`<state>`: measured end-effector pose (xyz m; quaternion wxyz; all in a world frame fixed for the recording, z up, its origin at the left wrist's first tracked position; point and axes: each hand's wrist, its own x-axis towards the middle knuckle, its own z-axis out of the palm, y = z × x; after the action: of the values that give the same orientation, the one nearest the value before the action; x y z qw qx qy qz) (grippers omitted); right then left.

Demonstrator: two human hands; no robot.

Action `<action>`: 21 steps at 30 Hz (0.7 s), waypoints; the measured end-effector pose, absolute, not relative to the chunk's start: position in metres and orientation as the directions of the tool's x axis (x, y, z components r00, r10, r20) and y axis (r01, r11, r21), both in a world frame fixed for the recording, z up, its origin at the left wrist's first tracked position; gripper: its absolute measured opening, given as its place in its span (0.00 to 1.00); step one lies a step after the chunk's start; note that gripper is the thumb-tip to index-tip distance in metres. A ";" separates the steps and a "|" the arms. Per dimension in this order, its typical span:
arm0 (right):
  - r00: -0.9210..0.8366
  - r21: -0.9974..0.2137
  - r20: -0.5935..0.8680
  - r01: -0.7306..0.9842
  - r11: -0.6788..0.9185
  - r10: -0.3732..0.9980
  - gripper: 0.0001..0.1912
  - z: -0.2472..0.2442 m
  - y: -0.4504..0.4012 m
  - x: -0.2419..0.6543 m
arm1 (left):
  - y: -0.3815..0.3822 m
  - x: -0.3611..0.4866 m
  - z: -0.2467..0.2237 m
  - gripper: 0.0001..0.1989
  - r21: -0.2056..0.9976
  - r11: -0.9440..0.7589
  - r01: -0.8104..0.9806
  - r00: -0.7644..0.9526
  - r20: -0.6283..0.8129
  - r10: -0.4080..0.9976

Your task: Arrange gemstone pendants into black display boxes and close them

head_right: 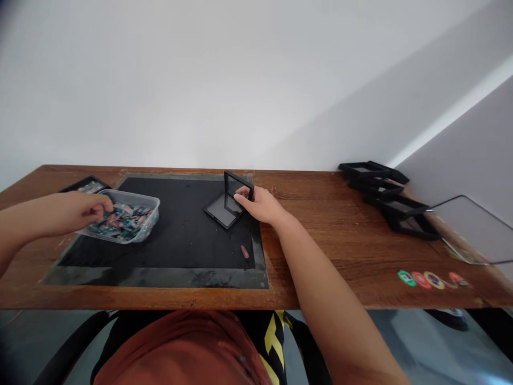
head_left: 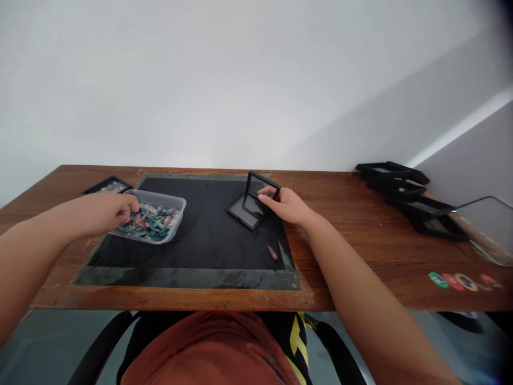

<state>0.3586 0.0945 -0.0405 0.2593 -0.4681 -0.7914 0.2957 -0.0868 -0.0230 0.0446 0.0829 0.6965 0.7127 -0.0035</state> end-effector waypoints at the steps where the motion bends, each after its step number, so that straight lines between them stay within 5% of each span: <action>1: -0.431 -0.709 0.140 0.585 0.394 0.892 0.15 -0.041 0.095 0.359 | -0.023 -0.085 0.049 0.14 0.110 0.033 0.993 -0.017 -0.139 0.990; 7: -0.440 -0.704 0.141 0.585 0.402 0.887 0.17 -0.040 0.094 0.359 | -0.030 -0.079 0.072 0.27 0.116 0.018 0.993 0.001 -0.165 0.986; 14: -0.428 -0.707 0.132 0.591 0.388 0.894 0.17 -0.040 0.094 0.360 | -0.033 -0.093 0.071 0.26 0.082 -0.057 0.995 0.058 -0.008 0.998; 21: -0.434 -0.723 0.119 0.579 0.378 0.893 0.17 -0.034 0.090 0.359 | -0.030 -0.104 0.068 0.29 0.179 -0.142 0.974 0.132 0.067 0.989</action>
<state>0.3587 0.0899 -0.0344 0.2565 -0.4660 -0.7894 0.3064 -0.1040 -0.0302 0.0677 0.0456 0.7508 0.6535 0.0844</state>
